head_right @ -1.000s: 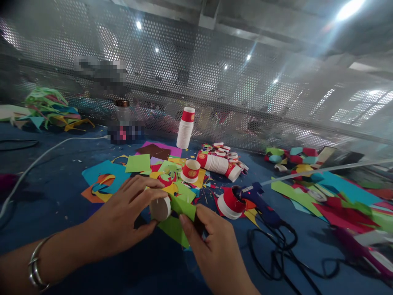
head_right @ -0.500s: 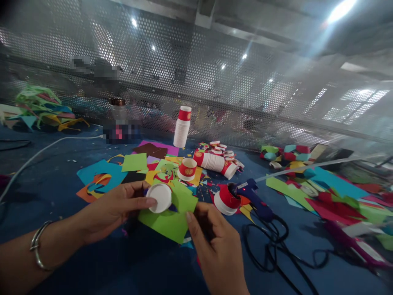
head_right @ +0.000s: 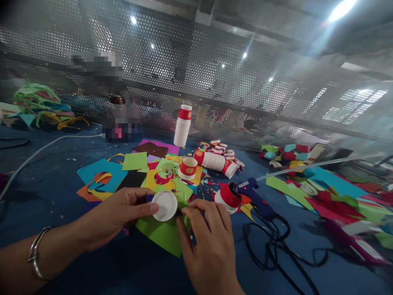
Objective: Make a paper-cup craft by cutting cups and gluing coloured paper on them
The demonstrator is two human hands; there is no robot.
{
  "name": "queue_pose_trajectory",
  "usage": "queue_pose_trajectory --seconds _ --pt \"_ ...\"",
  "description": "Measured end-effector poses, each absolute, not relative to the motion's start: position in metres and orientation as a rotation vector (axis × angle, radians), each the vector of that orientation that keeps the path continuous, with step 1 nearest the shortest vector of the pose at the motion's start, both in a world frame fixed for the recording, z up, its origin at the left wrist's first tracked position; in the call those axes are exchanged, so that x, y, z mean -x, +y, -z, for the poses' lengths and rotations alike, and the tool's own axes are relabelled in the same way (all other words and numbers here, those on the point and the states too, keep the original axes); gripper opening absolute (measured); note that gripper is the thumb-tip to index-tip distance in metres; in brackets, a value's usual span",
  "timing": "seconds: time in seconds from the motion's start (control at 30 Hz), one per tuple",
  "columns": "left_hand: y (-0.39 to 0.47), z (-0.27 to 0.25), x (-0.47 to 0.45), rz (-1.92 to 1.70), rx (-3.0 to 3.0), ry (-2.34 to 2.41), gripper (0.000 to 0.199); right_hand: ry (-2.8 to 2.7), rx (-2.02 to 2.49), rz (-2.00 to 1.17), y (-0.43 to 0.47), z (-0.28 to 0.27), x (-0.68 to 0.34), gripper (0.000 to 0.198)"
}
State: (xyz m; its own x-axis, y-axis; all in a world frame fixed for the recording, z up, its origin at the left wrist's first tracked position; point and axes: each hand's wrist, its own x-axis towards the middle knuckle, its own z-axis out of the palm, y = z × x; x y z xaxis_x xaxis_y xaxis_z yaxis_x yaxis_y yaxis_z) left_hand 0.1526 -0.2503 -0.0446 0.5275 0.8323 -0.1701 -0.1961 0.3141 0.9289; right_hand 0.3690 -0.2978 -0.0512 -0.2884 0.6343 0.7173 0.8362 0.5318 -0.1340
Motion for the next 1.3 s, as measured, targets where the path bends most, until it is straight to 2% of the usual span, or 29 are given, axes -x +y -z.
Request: queue_pose_trajectory --seconds 0.5,0.73,0.87,1.3 --pt "-0.252 0.043 -0.152 -0.728 -1.095 0.753 0.029 -2.020 1.192 0.193 -0.298 0.056 -0.374 0.005" --pt "-0.244 0.045 -0.149 -0.968 -0.887 0.945 0.030 -1.993 1.365 0.159 -0.305 0.061 -0.412 0.001" --pt "-0.239 0.044 -0.146 -1.056 -0.773 1.056 0.033 -2.077 1.573 -0.001 -0.308 0.076 -0.426 0.010" --pt "-0.241 0.045 -0.143 -0.684 -1.164 0.862 0.052 -2.070 1.775 -0.121 -0.300 0.081 -0.434 0.011"
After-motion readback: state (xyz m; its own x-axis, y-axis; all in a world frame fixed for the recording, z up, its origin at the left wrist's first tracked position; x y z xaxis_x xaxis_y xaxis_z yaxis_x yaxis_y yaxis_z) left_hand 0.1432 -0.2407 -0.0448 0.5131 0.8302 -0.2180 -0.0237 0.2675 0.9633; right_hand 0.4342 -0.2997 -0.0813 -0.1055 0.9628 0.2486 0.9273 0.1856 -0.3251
